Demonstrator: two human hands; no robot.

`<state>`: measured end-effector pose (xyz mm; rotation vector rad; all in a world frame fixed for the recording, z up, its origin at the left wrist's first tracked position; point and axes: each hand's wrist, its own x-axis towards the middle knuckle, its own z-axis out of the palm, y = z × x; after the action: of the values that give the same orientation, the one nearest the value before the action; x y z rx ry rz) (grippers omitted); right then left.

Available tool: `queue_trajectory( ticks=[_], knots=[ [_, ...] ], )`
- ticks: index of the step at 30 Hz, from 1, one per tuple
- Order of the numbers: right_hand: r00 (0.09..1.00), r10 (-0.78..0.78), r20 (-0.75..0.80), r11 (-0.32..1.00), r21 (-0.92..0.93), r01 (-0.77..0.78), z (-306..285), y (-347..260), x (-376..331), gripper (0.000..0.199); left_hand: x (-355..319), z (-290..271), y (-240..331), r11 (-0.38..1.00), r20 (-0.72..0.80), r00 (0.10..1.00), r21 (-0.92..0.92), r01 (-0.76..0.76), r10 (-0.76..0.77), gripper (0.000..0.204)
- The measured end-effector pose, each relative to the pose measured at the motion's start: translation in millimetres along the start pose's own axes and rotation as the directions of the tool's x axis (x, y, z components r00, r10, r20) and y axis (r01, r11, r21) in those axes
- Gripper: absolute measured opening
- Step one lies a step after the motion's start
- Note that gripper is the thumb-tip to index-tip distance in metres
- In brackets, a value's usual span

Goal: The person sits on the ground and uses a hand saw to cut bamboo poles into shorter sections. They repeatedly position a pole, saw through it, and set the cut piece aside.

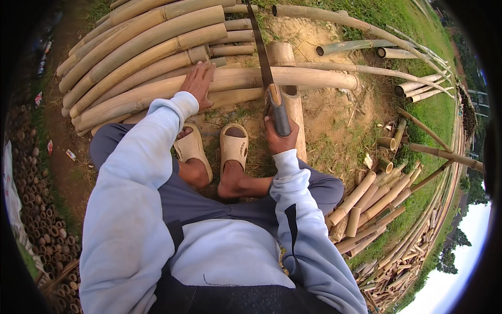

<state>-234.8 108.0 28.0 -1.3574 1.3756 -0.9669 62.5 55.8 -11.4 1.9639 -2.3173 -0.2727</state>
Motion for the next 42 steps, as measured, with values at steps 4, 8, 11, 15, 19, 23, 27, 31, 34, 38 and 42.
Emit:
queue_trajectory(
  ticks=[4, 8, 11, 15, 19, 23, 27, 31, 34, 38, 42],
  knots=[
    [0.991, -0.111, -0.075, 0.994, -0.002, 0.111, 6.2, -5.2, -2.4, 0.012, -24.9, -12.8, 22.1, 0.999, -0.053, 0.997, -0.003, 0.049, -0.049, 0.106],
    [0.993, -0.091, -0.073, 0.996, -0.002, 0.091, 5.8, -7.5, -2.8, 0.012, -9.4, -12.9, 24.3, 0.995, -0.22, 0.975, -0.102, 0.009, -0.032, 0.094],
    [0.996, -0.065, -0.068, 0.998, -0.008, 0.065, 6.2, -7.7, -3.6, 0.013, 20.4, -7.4, 47.3, 0.994, -0.154, 0.983, -0.044, -0.103, 0.095, 0.09],
    [0.997, -0.032, -0.066, 0.999, -0.029, 0.03, 10.3, -14.5, -6.8, 0.016, 70.3, -3.4, 85.5, 0.993, 0.002, 0.996, 0.079, -0.093, 0.093, 0.084],
    [0.992, -0.054, -0.113, 0.998, -0.041, 0.05, 12.0, -19.9, -11.2, 0.02, 93.8, 30.0, 96.0, 0.997, 0.013, 0.999, 0.055, -0.052, 0.052, 0.046],
    [0.996, -0.022, -0.083, 0.999, -0.032, 0.019, 7.6, -18.8, -10.9, 0.019, 95.4, 27.4, 98.3, 1.0, 0.02, 1.0, 0.021, -0.023, 0.022, 0.032],
    [0.998, -0.004, -0.063, 0.999, -0.045, 0.001, 4.1, -22.1, -11.0, 0.018, 96.7, 27.5, 95.6, 0.999, 0.012, 1.0, 0.025, -0.026, 0.025, 0.031],
    [0.994, 0.018, -0.108, 0.996, -0.085, -0.027, -10.7, -42.5, -73.1, 0.016, 101.6, 24.0, 95.7, 0.999, -0.015, 0.999, 0.034, -0.042, 0.042, 0.023],
    [0.996, 0.058, -0.072, 0.982, -0.174, -0.07, -45.2, -71.3, -153.0, 0.018, 102.2, 24.9, 90.3, 0.998, -0.021, 0.999, 0.037, -0.046, 0.047, 0.027],
    [0.998, 0.014, -0.062, 0.972, -0.232, -0.028, -48.5, -75.0, -152.0, 0.017, 95.1, 32.4, 92.6, 0.997, -0.06, 0.997, 0.055, -0.048, 0.051, 0.032],
    [0.999, 0.035, -0.038, 0.995, -0.088, -0.038, -12.4, -34.2, -28.4, 0.014, 103.5, 23.8, 102.0, 0.998, -0.029, 0.998, 0.024, -0.055, 0.056, 0.029]
  ],
)
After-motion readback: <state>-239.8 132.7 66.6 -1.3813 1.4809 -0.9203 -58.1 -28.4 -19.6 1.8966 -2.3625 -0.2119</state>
